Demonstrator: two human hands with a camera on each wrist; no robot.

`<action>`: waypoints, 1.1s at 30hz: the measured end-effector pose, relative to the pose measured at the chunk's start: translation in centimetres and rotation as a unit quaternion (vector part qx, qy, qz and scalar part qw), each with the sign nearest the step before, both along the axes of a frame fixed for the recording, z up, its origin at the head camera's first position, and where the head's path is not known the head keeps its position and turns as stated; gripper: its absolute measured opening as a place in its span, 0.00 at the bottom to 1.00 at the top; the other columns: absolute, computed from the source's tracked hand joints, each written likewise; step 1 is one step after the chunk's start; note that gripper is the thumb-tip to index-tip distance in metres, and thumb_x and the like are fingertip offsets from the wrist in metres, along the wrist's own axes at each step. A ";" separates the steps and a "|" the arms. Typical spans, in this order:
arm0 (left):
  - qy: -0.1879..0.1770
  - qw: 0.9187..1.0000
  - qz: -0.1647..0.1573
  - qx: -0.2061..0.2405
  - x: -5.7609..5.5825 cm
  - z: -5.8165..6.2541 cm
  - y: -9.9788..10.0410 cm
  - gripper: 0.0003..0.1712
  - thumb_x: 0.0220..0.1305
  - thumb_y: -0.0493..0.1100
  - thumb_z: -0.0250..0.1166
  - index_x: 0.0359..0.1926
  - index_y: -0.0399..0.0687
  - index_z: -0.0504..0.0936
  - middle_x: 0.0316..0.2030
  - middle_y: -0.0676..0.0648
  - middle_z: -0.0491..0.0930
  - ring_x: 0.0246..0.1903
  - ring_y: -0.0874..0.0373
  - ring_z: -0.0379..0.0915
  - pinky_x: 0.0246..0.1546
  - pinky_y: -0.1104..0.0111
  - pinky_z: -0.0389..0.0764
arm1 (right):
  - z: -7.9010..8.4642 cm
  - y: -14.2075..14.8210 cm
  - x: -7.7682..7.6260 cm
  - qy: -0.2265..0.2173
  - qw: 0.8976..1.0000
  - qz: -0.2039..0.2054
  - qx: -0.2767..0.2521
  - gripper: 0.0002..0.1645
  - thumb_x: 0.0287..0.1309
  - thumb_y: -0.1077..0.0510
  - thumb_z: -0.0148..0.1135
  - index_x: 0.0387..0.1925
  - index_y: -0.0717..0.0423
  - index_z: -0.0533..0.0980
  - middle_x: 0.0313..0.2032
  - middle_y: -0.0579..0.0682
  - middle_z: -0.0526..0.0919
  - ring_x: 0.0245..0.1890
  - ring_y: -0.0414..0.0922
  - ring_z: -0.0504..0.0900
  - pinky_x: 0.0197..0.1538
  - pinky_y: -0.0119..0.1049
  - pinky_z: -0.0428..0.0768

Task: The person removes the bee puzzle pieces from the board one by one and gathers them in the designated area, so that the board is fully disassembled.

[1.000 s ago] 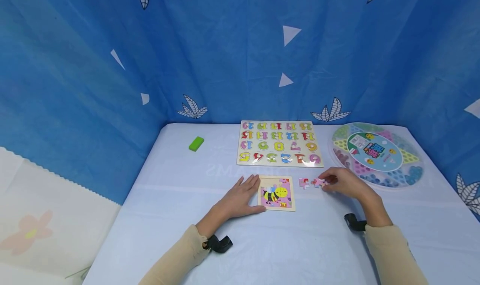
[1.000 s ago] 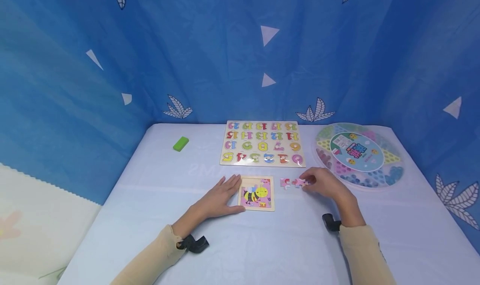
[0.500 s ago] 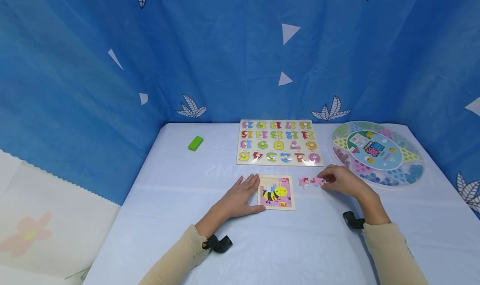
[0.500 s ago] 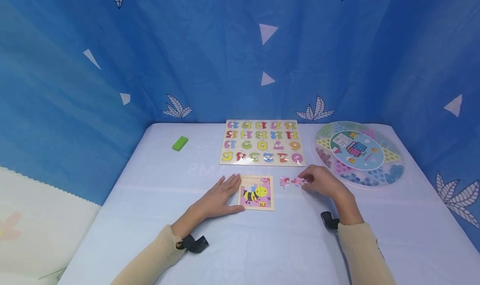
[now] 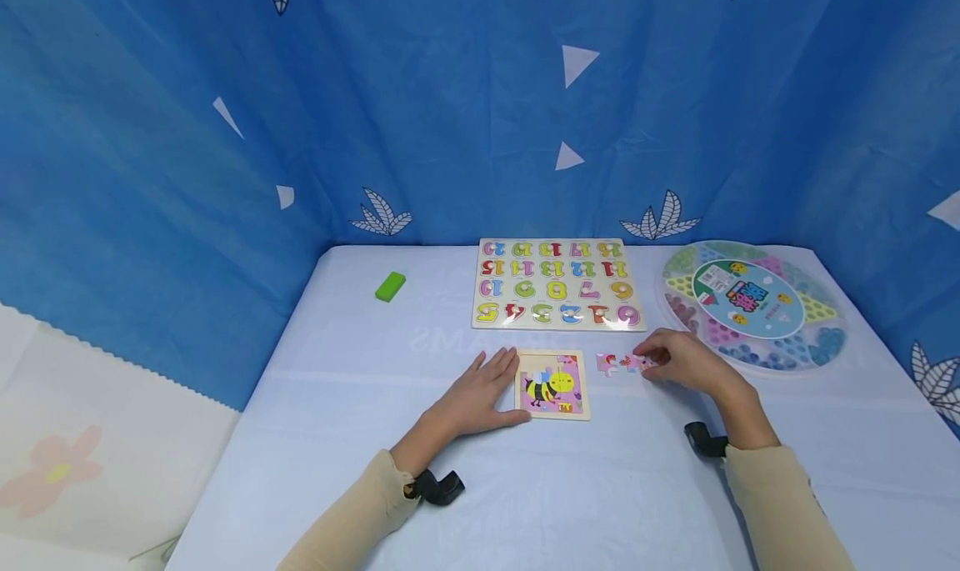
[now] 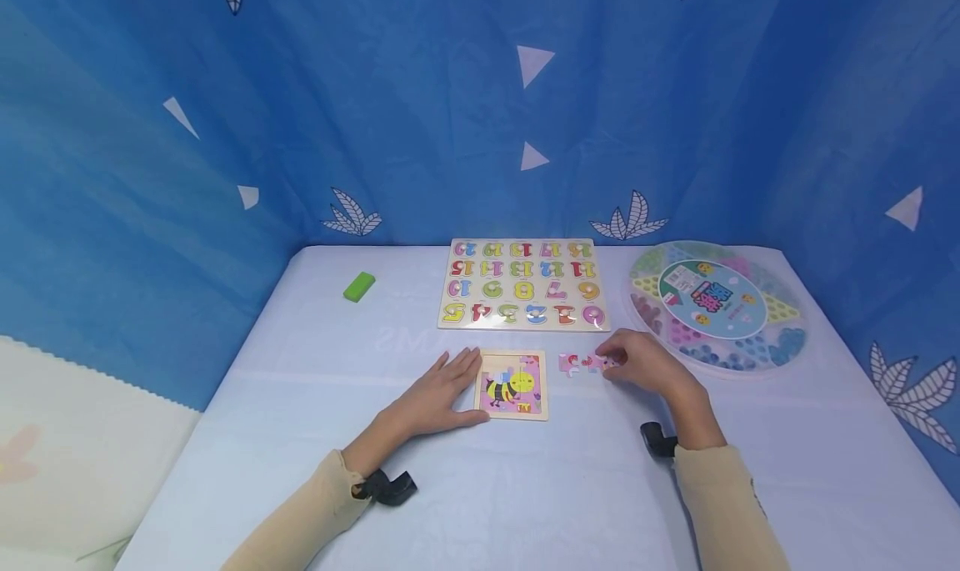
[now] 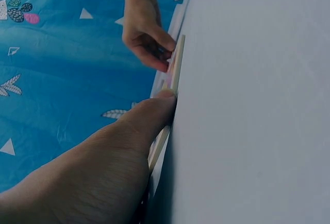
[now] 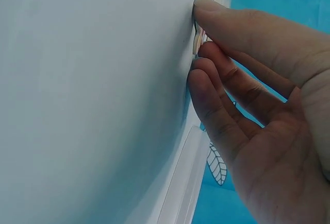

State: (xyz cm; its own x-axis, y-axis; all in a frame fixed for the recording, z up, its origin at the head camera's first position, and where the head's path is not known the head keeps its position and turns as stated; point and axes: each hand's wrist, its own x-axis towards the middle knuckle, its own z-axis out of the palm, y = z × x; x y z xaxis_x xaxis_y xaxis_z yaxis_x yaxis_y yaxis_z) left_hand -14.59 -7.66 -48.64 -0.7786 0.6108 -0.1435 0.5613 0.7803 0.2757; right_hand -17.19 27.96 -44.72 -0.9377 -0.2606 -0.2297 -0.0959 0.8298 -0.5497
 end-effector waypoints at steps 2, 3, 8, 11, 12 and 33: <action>-0.001 1.000 0.000 0.001 0.0 0.0 0.0 0.55 0.62 0.75 0.50 0.77 0.46 0.48 0.78 0.49 0.44 0.78 0.57 0.37 0.78 0.56 0.41 | 0.0 0.0 0.0 0.001 1.000 0.000 0.000 0.20 0.51 0.60 0.73 0.47 0.59 0.82 0.39 0.52 0.82 0.37 0.45 0.75 0.43 0.37 0.80; -0.001 1.000 0.001 0.001 0.0 0.1 0.0 0.55 0.62 0.75 0.50 0.77 0.46 0.48 0.78 0.49 0.44 0.78 0.57 0.37 0.78 0.56 0.41 | -0.1 0.0 0.0 0.001 1.000 -0.001 0.000 0.20 0.51 0.60 0.73 0.48 0.59 0.82 0.39 0.52 0.81 0.37 0.45 0.75 0.43 0.37 0.80; -0.002 1.000 0.001 0.002 0.0 -0.1 0.0 0.55 0.62 0.75 0.51 0.77 0.46 0.48 0.78 0.49 0.44 0.78 0.58 0.37 0.78 0.56 0.41 | 0.0 0.0 0.0 -0.009 1.000 -0.013 -0.002 0.23 0.50 0.59 0.74 0.49 0.59 0.82 0.39 0.52 0.81 0.38 0.46 0.75 0.41 0.34 0.79; 0.000 1.000 0.000 0.001 0.0 -0.1 0.0 0.55 0.62 0.75 0.51 0.77 0.46 0.48 0.78 0.49 0.44 0.78 0.58 0.37 0.78 0.56 0.42 | 0.0 0.0 0.0 -0.012 1.000 -0.015 -0.004 0.24 0.49 0.59 0.74 0.50 0.59 0.81 0.39 0.53 0.81 0.38 0.46 0.75 0.41 0.33 0.79; 0.002 1.000 -0.001 0.000 0.0 -0.1 0.0 0.55 0.62 0.75 0.50 0.77 0.46 0.48 0.78 0.49 0.44 0.78 0.58 0.37 0.78 0.56 0.42 | 0.0 0.0 0.0 -0.013 1.000 -0.018 -0.003 0.24 0.49 0.59 0.74 0.50 0.59 0.81 0.39 0.53 0.81 0.38 0.46 0.75 0.41 0.33 0.79; 0.011 1.000 -0.002 0.005 -0.1 -0.2 0.0 0.55 0.62 0.75 0.51 0.76 0.45 0.50 0.77 0.49 0.46 0.77 0.57 0.38 0.78 0.56 0.43 | 0.2 -0.6 -0.1 -0.008 0.999 -0.030 -0.011 0.27 0.47 0.55 0.76 0.49 0.60 0.79 0.40 0.53 0.80 0.39 0.46 0.75 0.43 0.36 0.81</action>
